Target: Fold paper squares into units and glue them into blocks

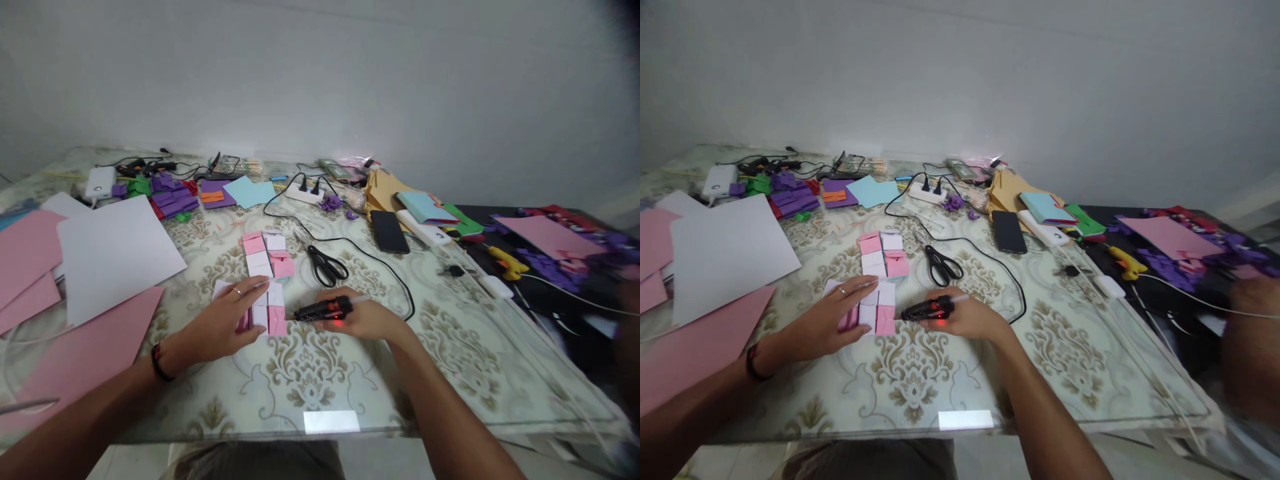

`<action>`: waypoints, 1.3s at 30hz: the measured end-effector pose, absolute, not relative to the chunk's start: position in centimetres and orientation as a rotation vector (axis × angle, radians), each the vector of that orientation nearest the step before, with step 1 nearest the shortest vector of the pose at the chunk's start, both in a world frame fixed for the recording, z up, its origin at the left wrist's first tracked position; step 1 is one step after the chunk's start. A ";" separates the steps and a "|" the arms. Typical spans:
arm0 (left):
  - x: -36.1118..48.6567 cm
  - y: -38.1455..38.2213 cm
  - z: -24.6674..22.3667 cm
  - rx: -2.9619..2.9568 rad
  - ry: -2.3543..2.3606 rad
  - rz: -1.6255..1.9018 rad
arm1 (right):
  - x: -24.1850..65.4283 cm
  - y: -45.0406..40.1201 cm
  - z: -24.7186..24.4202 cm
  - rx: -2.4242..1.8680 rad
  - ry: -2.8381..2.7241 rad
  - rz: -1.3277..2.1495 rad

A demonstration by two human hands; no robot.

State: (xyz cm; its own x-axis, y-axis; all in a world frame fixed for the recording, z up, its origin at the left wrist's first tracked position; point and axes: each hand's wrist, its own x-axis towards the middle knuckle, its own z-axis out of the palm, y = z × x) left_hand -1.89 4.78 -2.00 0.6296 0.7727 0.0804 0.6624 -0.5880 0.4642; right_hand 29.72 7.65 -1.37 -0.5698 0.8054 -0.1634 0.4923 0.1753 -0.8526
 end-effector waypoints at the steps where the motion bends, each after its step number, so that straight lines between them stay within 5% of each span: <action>1: -1.9 4.8 -2.0 2.459 1.136 0.393 | 29.8 7.7 -1.5 -1.252 -2.138 1.351; 39: -1.8 4.8 -2.1 2.463 1.142 0.408 | 28.5 7.4 -1.5 -1.227 -2.157 1.417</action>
State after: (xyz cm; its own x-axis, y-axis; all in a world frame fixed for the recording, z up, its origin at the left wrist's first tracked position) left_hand -1.81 4.83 -2.06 0.6249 0.7748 0.0957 0.6602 -0.5899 0.4649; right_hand 28.51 7.43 -1.52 -0.5988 0.7739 -0.2063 0.4966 0.1566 -0.8537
